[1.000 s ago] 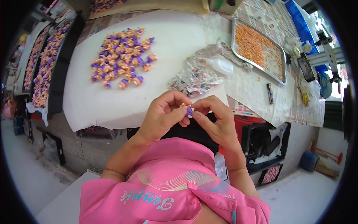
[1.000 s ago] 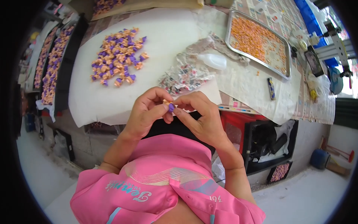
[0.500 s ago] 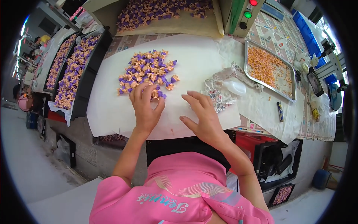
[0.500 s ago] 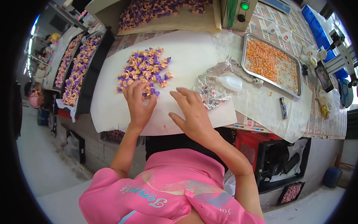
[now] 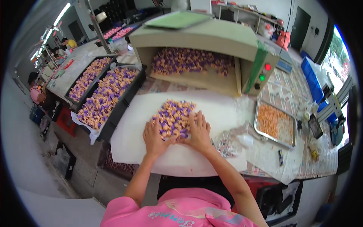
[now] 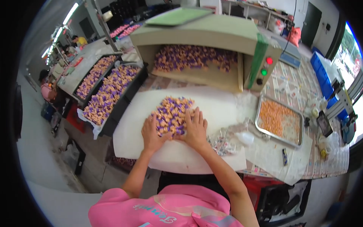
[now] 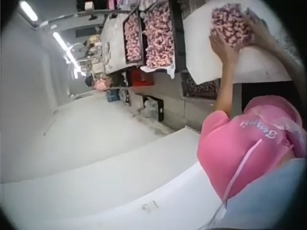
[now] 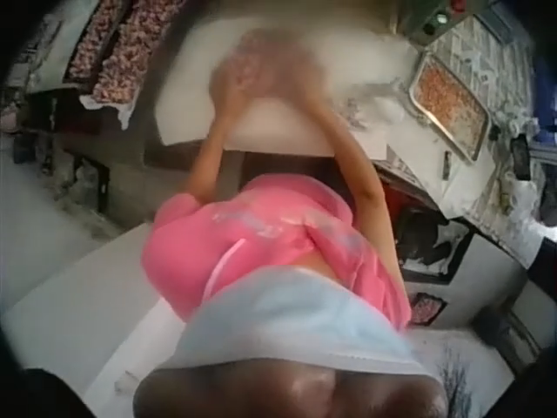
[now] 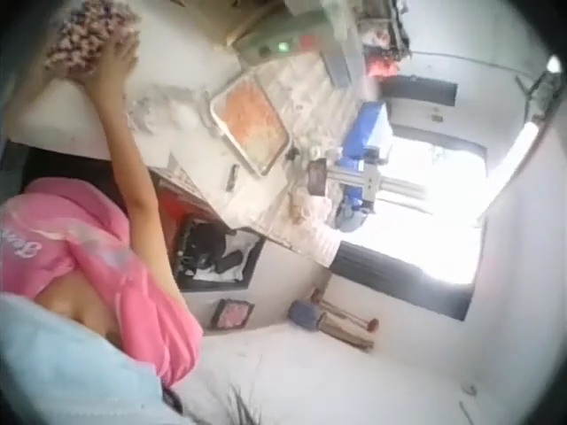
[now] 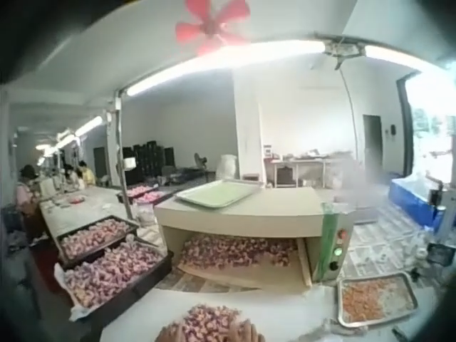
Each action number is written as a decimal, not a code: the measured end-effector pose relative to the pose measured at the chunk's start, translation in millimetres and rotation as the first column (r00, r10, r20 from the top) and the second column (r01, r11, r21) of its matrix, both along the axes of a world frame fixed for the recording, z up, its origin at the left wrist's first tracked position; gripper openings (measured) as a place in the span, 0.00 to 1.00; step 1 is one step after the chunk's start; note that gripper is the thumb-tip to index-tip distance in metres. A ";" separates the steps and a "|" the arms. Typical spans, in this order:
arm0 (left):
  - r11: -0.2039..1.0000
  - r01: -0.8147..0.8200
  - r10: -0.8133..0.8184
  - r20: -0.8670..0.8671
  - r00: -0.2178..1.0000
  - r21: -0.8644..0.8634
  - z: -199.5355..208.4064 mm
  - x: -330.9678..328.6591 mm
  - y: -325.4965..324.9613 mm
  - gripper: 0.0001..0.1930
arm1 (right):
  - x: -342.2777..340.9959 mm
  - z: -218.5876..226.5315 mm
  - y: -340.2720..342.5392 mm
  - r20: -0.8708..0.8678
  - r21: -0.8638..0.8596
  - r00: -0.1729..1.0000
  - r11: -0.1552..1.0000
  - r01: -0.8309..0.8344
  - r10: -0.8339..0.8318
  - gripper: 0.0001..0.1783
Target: Assembling toy parts by applying glue from a bottle and joining small plastic components.
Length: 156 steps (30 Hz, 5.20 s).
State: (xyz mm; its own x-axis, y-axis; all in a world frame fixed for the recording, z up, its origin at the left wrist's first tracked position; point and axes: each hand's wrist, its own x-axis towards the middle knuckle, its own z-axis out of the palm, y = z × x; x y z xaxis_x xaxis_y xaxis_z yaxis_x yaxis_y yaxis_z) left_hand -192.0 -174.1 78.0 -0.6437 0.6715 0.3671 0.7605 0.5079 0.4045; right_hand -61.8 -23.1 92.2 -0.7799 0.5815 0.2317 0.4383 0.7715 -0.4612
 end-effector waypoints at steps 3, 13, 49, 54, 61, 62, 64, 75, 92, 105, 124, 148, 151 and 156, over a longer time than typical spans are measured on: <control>0.987 0.036 -0.036 -0.002 0.999 0.159 15.6 -9.4 3.9 0.51 | -26.3 19.2 -2.5 -0.030 0.008 0.999 0.999 -0.045 0.045 0.65; 0.827 -0.068 0.017 0.096 0.995 0.558 33.5 -60.4 28.5 0.31 | -128.1 15.9 -31.9 -0.323 -0.102 0.934 0.987 0.125 -0.151 0.39; 0.150 -0.598 -0.513 0.579 0.633 0.787 135.4 -257.7 -21.7 0.18 | -374.1 127.5 -98.7 -0.483 -0.793 0.744 -0.130 -0.595 -0.462 0.16; 0.080 -0.585 -0.374 0.568 0.733 0.807 144.1 -349.6 -50.6 0.17 | -476.9 133.0 -122.6 -0.493 -0.740 0.803 -0.323 -0.590 -0.334 0.13; 0.275 -0.632 0.254 0.579 0.775 0.725 136.7 -419.7 -80.2 0.14 | -527.5 154.5 -153.0 -0.405 -0.905 0.883 -0.035 -0.424 -0.236 0.22; 0.276 -0.625 0.252 0.573 0.780 0.730 134.8 -422.5 -79.4 0.14 | -531.9 154.6 -151.9 -0.415 -0.899 0.884 -0.054 -0.435 -0.216 0.23; 0.424 -0.472 0.497 0.238 0.835 0.773 134.7 -421.7 -74.5 0.14 | -538.1 148.7 -149.5 -0.475 -0.873 0.854 -0.010 -0.488 -0.212 0.24; 0.646 -0.155 0.433 -0.192 0.881 0.747 148.7 -384.4 -65.2 0.16 | -410.1 137.9 -68.7 -0.662 -0.661 0.746 0.519 -0.541 -0.066 0.18; 0.948 0.285 -0.301 0.109 0.947 0.141 8.6 -225.1 99.3 0.51 | -174.1 10.7 72.7 0.158 -0.076 0.982 0.990 0.119 -0.106 0.66; 0.796 0.387 -0.586 0.435 0.684 0.465 19.5 -216.4 119.7 0.29 | -194.1 10.8 96.5 -0.024 -0.072 0.955 0.952 -0.296 0.296 0.57; 0.839 0.227 -0.358 0.188 0.914 0.494 39.2 -211.9 77.9 0.27 | -234.3 73.9 72.9 0.106 -0.195 0.887 0.884 -0.424 0.449 0.50; 0.373 -0.545 -0.402 0.661 0.634 0.751 81.5 -250.0 50.5 0.10 | -308.1 146.7 0.8 -0.113 -0.889 0.887 0.354 -0.292 0.447 0.50; 0.283 -0.461 -0.378 0.539 0.752 0.841 113.2 -283.2 23.6 0.08 | -345.6 154.6 -14.6 -0.204 -0.827 0.842 0.373 -0.421 0.499 0.48; 0.247 -0.519 -0.229 0.570 0.789 0.818 146.5 -352.2 -34.2 0.06 | -423.1 177.5 -61.1 -0.274 -0.823 0.730 0.240 -0.515 0.626 0.44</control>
State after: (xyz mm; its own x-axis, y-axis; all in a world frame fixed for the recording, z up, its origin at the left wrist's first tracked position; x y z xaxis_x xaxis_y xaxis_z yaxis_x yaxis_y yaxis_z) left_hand -544.2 -208.2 224.5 -0.9770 -0.0325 0.2107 0.2039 -0.4299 0.8795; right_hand -485.0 -84.2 269.6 -0.9727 -0.1772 -0.1500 0.1305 0.1171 -0.9845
